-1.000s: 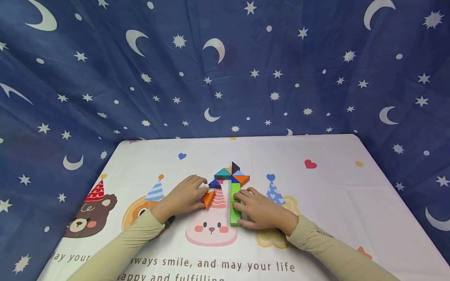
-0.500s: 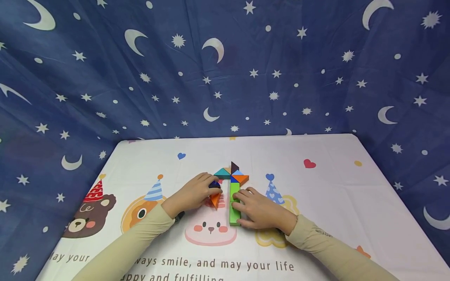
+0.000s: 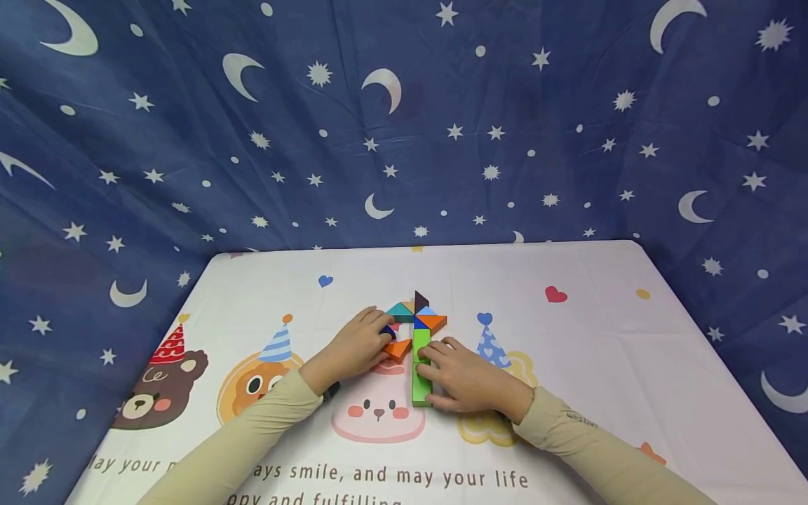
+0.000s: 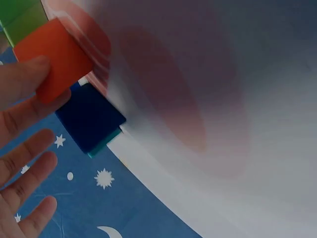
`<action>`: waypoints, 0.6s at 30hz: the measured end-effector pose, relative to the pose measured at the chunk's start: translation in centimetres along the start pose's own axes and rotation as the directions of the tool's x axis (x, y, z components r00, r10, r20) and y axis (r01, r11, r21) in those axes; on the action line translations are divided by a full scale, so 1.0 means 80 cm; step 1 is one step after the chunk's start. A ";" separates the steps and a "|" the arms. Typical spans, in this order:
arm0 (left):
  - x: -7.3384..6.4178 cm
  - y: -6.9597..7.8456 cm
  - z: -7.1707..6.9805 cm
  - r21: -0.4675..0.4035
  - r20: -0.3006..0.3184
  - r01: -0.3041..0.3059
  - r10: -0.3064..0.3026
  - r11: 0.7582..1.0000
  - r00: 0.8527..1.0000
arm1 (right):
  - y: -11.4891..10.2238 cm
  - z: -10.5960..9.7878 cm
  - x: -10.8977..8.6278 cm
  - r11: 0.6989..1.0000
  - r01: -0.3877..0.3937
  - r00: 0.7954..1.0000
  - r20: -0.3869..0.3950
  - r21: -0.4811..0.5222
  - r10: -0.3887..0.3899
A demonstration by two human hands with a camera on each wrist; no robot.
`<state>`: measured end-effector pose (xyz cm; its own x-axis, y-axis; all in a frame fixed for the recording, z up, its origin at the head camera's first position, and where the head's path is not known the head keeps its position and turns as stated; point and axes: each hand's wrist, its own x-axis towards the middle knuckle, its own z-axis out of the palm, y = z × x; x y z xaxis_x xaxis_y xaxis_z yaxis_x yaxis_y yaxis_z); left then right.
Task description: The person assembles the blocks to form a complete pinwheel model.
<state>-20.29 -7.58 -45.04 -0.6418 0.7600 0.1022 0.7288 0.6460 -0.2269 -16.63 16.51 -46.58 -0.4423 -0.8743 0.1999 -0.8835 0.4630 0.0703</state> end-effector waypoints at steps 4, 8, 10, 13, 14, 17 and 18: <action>0.006 0.007 0.003 0.009 -0.013 0.009 -0.008 1.000 1.000 | 0.000 0.000 0.000 1.000 0.003 1.000 -0.002 0.002 -0.003; 0.010 0.010 0.006 -0.022 -0.033 0.008 -0.009 1.000 0.999 | 0.001 0.001 0.001 1.000 0.012 1.000 -0.016 0.000 -0.012; 0.011 0.010 0.007 -0.036 -0.034 0.007 -0.009 0.999 0.999 | 0.002 0.001 0.001 1.000 0.012 1.000 -0.023 0.000 -0.012; 0.011 0.010 0.008 -0.050 -0.026 0.012 -0.014 0.999 1.000 | 0.002 0.001 0.001 1.000 0.012 1.000 -0.026 0.001 -0.012; 0.011 0.010 0.008 -0.050 -0.025 0.015 -0.017 0.999 1.000 | 0.001 0.001 0.001 1.000 0.010 1.000 -0.026 0.001 -0.010; 0.012 0.011 0.009 -0.049 -0.038 0.025 -0.027 0.999 0.999 | 0.000 0.001 0.000 1.000 0.009 1.000 -0.027 0.001 -0.009; 0.012 0.011 0.010 -0.040 -0.044 0.028 -0.030 0.999 0.999 | -0.001 0.001 0.000 1.000 0.010 1.000 -0.029 0.002 -0.010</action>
<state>-20.43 -6.36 -45.91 -0.6523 0.7426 0.1519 0.7194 0.6697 -0.1845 -16.54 16.47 -46.70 -0.4290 -0.8741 0.2277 -0.8881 0.4542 0.0705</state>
